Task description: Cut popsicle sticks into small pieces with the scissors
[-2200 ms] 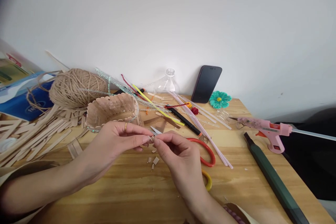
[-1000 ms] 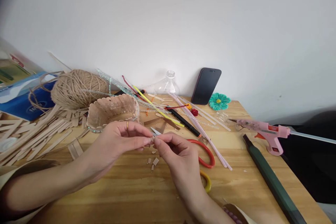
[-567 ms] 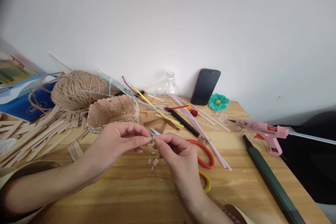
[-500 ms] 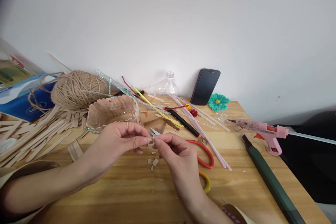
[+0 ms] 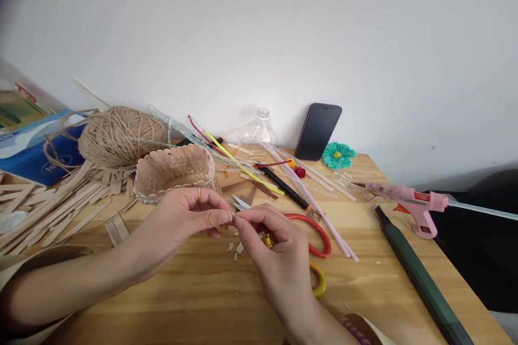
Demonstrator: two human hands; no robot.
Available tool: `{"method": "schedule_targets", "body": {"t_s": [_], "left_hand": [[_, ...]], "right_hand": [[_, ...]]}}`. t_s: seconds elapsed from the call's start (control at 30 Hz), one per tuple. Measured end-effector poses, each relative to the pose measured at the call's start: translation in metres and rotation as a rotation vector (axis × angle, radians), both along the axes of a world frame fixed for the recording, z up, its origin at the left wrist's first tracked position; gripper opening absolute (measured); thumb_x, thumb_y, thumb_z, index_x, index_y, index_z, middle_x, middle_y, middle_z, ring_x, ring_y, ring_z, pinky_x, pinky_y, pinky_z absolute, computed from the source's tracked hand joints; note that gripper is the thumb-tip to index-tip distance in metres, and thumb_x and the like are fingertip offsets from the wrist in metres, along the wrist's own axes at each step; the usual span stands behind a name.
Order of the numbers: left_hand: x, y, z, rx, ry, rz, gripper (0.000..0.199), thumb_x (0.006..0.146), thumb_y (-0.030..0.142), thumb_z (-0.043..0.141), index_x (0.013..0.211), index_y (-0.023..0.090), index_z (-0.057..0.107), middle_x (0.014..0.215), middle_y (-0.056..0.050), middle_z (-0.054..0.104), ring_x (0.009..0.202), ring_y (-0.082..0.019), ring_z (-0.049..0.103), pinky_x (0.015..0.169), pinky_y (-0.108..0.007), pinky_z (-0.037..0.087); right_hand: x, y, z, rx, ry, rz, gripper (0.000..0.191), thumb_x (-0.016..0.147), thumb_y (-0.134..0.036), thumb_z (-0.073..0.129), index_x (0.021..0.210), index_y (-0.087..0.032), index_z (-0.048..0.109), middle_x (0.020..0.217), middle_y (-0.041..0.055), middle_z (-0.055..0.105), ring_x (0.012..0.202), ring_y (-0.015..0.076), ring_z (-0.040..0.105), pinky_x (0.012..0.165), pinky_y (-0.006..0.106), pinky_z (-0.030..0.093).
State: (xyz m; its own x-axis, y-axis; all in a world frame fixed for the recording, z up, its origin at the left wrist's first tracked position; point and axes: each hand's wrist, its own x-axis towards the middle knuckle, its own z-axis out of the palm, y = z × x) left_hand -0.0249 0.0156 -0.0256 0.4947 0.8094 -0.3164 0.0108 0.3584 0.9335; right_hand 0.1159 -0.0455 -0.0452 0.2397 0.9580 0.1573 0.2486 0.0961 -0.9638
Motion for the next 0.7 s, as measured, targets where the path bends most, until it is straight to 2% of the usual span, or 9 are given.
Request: {"method": "schedule_targets", "body": {"t_s": [0.2,0.37,0.53,0.7], "left_hand": [[0.0009,-0.0002,-0.0031,-0.064,-0.118,0.021,0.010,0.065,0.021,0.070,0.062,0.015,0.062,0.061,0.002,0.063,0.059,-0.010,0.055,0.057,-0.022,0.044],[0.0011,-0.0001,-0.0025,-0.090,-0.143,0.021,0.008,0.066,0.020,0.071,0.061,0.015,0.066,0.060,0.002,0.063,0.059,-0.009,0.055,0.058,-0.020,0.044],[-0.0014,-0.0013,-0.0002,-0.131,-0.193,0.004,0.009,0.071,0.024,0.069,0.066,0.016,0.070,0.067,0.000,0.068,0.067,-0.009,0.059,0.062,-0.019,0.045],[-0.0010,-0.0017,0.0021,-0.150,-0.176,0.014,0.004,0.066,0.018,0.072,0.066,0.016,0.068,0.063,0.002,0.066,0.064,-0.008,0.057,0.061,-0.018,0.043]], "right_hand": [[0.0006,0.0033,-0.0037,-0.103,0.228,0.022,0.010,0.072,-0.030,0.069,0.068,-0.021,0.071,0.057,-0.0026,0.060,0.051,0.0109,0.051,0.049,0.021,0.042],[0.0024,0.0047,-0.0054,-0.114,0.345,0.071,0.007,0.072,-0.026,0.069,0.066,-0.022,0.071,0.054,-0.0049,0.058,0.051,0.0088,0.049,0.051,0.018,0.042],[0.0041,0.0052,-0.0060,-0.130,0.431,0.085,0.006,0.074,-0.026,0.070,0.069,-0.023,0.071,0.061,-0.0052,0.063,0.057,0.0075,0.051,0.056,0.016,0.042],[0.0026,0.0047,-0.0060,-0.160,0.509,0.054,0.007,0.071,-0.027,0.072,0.067,-0.021,0.072,0.057,-0.0039,0.063,0.055,0.0075,0.050,0.052,0.016,0.041]]}}
